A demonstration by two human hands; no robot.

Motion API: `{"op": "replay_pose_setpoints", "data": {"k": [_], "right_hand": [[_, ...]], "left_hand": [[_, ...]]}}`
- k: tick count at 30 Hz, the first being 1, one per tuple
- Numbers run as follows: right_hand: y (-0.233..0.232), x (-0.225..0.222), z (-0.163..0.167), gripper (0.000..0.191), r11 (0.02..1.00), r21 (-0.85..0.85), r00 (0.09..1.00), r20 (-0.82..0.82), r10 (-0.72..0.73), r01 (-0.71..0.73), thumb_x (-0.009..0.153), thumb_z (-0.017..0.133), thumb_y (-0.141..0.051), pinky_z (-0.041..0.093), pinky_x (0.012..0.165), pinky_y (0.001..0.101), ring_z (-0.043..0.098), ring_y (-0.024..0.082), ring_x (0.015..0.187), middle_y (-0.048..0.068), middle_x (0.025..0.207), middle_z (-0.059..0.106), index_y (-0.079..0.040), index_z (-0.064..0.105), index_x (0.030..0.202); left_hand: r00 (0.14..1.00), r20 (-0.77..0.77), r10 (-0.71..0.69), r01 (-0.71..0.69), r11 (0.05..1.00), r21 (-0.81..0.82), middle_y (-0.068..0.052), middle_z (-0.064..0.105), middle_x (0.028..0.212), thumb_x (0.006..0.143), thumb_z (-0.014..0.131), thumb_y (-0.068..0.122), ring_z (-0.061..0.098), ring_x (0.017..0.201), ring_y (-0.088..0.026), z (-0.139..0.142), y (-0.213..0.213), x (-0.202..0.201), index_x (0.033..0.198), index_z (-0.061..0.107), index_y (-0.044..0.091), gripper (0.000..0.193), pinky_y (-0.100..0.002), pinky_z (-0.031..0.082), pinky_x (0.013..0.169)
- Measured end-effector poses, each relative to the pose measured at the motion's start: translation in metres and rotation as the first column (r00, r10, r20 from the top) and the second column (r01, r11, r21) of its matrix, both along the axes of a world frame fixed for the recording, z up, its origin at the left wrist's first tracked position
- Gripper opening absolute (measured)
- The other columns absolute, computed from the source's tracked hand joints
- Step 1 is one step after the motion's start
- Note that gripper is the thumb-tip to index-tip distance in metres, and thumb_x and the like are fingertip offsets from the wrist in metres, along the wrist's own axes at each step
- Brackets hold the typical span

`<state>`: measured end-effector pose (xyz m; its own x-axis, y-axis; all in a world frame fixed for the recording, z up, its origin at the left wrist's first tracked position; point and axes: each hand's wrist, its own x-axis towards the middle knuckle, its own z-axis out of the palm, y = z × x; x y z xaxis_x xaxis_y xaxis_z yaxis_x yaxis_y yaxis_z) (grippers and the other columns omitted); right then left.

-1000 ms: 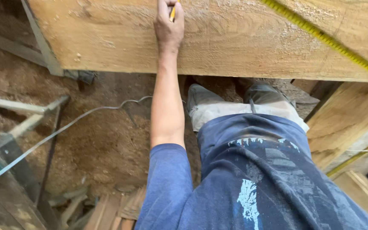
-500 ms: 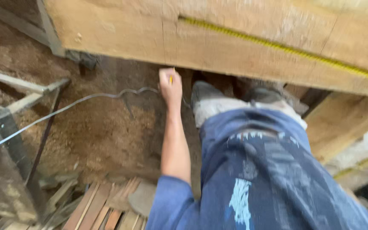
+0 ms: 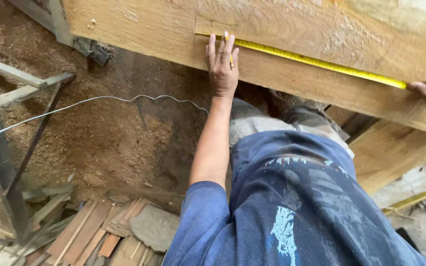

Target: The person measures wooden planks with a yellow tape measure and marks them with a pencil. They reposition the tape along the planks, draw pencil lines, then carry a plank across the workshop and stack it with other boards.

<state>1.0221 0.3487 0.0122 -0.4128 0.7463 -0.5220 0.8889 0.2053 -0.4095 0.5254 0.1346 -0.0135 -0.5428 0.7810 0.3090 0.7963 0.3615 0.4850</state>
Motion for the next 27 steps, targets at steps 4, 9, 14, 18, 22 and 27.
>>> {"op": "replay_pose_setpoints", "data": {"k": [4,9,14,18,22,27], "right_hand": [[0.003,-0.007,-0.005,0.033,0.997,0.07,1.0,-0.02,-0.019,0.021,0.101,0.073,-0.031,0.05,0.063,0.0299,0.062,0.017,0.059,0.013,0.075,0.069,0.001,0.079,0.101],[0.002,0.003,-0.009,0.029,0.99,0.119,0.997,0.045,0.069,-0.074,0.1,0.074,-0.032,0.05,0.066,0.0333,0.057,0.018,0.061,0.012,0.07,0.066,-0.004,0.082,0.104],[-0.009,0.011,-0.002,0.027,0.923,0.292,0.963,0.175,0.205,-0.249,0.098,0.078,-0.04,0.051,0.075,0.0326,0.056,0.017,0.078,0.004,0.078,0.066,-0.013,0.082,0.104],[-0.027,0.007,0.021,0.029,0.824,0.392,0.893,0.356,0.275,-0.41,0.098,0.074,-0.05,0.052,0.073,0.0325,0.064,0.016,0.084,-0.001,0.08,0.066,-0.022,0.082,0.095],[-0.036,-0.013,0.03,0.035,0.851,0.384,0.896,0.397,0.199,-0.359,0.094,0.072,-0.059,0.054,0.072,0.0355,0.067,0.019,0.086,0.001,0.084,0.068,-0.025,0.083,0.091],[-0.034,-0.033,0.029,0.045,0.912,0.275,0.884,0.439,0.162,-0.304,0.097,0.074,-0.066,0.054,0.067,0.0404,0.069,0.025,0.084,0.006,0.08,0.071,-0.023,0.084,0.088]], "left_hand": [[0.997,0.067,0.038,-0.04,0.999,0.032,0.0,0.061,0.148,0.1,0.075,0.017,0.04,0.153,-0.033,-0.015,0.008,0.002,0.144,0.057,0.019,0.047,-0.044,0.038,0.128],[0.997,0.058,0.046,-0.047,0.998,0.03,0.0,0.062,0.145,0.098,0.078,0.02,0.042,0.152,-0.032,-0.023,0.002,0.0,0.142,0.059,0.018,0.048,-0.047,0.037,0.129],[0.991,0.129,0.039,-0.044,0.999,0.033,-0.003,0.061,0.147,0.096,0.079,0.015,0.043,0.15,-0.033,-0.023,-0.006,-0.008,0.14,0.061,0.016,0.047,-0.046,0.041,0.126],[0.991,0.134,0.007,-0.008,1.0,0.005,-0.005,0.061,0.148,0.097,0.079,0.011,0.042,0.15,-0.035,-0.029,-0.019,-0.013,0.14,0.06,0.015,0.047,-0.046,0.041,0.124],[0.99,0.142,-0.005,0.009,1.0,-0.021,-0.007,0.062,0.147,0.098,0.08,0.012,0.044,0.149,-0.036,-0.03,-0.025,-0.019,0.142,0.06,0.014,0.049,-0.045,0.043,0.123],[0.999,-0.015,-0.029,0.026,0.992,-0.125,-0.012,0.07,0.136,0.097,0.077,0.019,0.053,0.136,-0.035,0.002,-0.016,-0.029,0.136,0.064,0.009,0.042,-0.05,0.041,0.113]]}}
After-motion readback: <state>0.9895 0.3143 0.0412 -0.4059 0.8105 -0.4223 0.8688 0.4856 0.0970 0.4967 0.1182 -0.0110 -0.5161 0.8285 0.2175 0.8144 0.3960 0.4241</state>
